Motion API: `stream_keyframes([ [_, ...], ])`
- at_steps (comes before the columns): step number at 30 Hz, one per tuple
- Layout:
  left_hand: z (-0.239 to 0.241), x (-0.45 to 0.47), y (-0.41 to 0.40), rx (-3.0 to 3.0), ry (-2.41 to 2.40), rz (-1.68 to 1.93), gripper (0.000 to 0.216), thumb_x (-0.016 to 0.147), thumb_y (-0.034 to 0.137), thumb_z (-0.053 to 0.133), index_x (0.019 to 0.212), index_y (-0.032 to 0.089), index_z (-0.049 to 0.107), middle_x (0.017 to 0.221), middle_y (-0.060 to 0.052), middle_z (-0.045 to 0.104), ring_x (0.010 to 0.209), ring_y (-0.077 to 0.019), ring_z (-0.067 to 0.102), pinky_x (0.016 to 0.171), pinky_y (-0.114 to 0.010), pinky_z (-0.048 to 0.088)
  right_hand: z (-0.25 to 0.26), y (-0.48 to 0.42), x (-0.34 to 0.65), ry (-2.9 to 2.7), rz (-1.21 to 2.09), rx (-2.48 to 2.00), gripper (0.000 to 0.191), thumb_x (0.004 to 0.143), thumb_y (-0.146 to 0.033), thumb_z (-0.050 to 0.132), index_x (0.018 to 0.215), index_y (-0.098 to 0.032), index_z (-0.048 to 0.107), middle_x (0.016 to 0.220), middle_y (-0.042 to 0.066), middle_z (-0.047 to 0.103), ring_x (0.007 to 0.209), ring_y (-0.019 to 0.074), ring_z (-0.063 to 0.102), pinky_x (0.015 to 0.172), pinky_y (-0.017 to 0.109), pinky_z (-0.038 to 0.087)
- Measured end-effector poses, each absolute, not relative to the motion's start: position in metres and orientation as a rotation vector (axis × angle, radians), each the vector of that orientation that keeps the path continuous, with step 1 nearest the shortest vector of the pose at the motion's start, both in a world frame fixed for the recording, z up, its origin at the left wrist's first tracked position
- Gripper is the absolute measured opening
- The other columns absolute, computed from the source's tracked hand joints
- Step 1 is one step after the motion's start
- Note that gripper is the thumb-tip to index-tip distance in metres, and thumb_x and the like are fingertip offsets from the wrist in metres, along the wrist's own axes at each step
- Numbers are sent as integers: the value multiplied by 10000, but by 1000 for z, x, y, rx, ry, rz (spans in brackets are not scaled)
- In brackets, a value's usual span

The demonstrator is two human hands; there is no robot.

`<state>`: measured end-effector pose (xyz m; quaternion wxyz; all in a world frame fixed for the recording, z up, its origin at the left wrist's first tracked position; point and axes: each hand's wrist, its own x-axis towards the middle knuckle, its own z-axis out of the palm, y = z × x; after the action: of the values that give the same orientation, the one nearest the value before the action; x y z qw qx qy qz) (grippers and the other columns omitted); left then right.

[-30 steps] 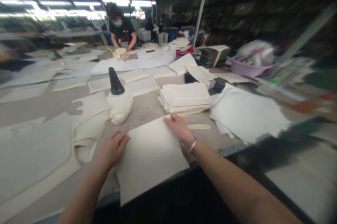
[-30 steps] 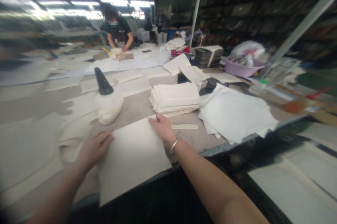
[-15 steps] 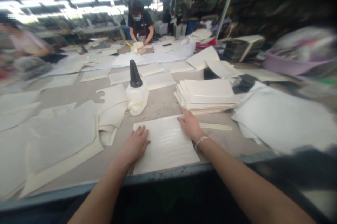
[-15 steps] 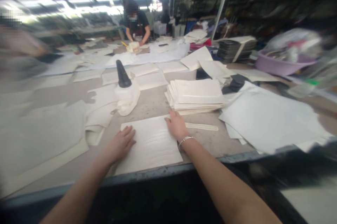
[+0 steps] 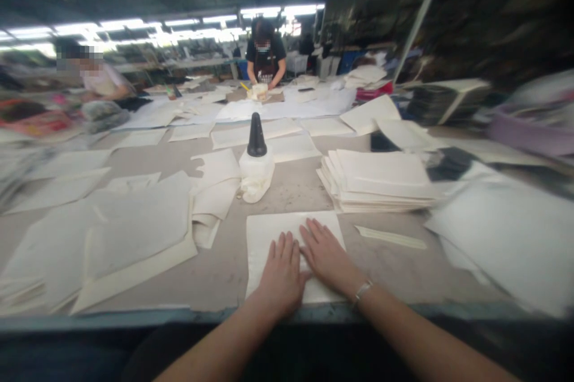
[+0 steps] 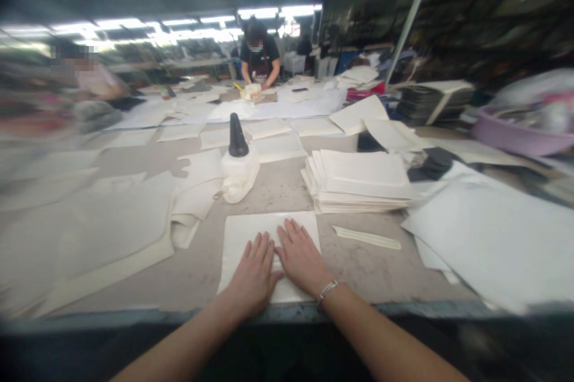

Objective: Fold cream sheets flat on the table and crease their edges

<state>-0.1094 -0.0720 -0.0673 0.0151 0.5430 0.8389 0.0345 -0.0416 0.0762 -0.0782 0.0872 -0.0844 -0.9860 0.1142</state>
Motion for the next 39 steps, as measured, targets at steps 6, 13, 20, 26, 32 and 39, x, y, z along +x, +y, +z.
stream_keyframes([
  [6, -77, -107, -82, 1517, 2760, 140, 778, 823, 623, 355, 1417, 131, 252, 1481, -229, 170, 1351, -433, 58, 1044, -626, 169, -83, 79, -42, -2920, 301, -236, 478, 927, -285, 378, 1358, -79, 406, 1446, 177, 294, 1353, 274, 194, 1092, 456, 217],
  [13, -76, -118, -95, 1476, 2821, 139, 809, 814, 649, 344, 1409, 107, 266, 1473, -239, 187, 1360, -402, 68, 1059, -572, 208, -82, 78, -40, -2924, 328, -227, 487, 928, -309, 367, 1357, -81, 406, 1451, 169, 286, 1358, 258, 183, 1100, 449, 205],
  [20, -72, -131, -110, 1429, 2879, 27, 805, 831, 620, 344, 1371, 24, 315, 1455, -264, 196, 1357, -372, 141, 1061, -522, 268, -78, 96, -34, -2949, 379, -404, 575, 912, -380, 386, 1378, -44, 363, 1455, 176, 264, 1353, 266, 202, 1097, 437, 226],
  [26, -69, -112, -65, 1439, 2859, 26, 691, 881, 511, 317, 1356, 11, 342, 1446, -245, 236, 1356, -359, 153, 1080, -519, 240, -83, 101, -35, -2924, 338, -382, 535, 903, -300, 381, 1354, -13, 392, 1432, 187, 308, 1345, 275, 222, 1099, 436, 226],
  [32, -80, -109, -8, 1413, 2842, 171, 703, 898, 538, 225, 1372, 28, 318, 1453, -244, 220, 1367, -347, 123, 1083, -519, 230, -97, 113, -32, -2899, 363, -270, 512, 852, -158, 333, 1342, -38, 420, 1420, 167, 340, 1336, 233, 258, 1094, 422, 272],
  [39, -79, -140, -37, 1372, 2825, 158, 824, 850, 639, 223, 1398, 24, 248, 1473, -239, 164, 1374, -342, 78, 1094, -507, 211, -96, 120, -26, -2838, 316, -170, 481, 906, -238, 309, 1350, -88, 416, 1412, 143, 369, 1324, 231, 289, 1081, 436, 307],
])
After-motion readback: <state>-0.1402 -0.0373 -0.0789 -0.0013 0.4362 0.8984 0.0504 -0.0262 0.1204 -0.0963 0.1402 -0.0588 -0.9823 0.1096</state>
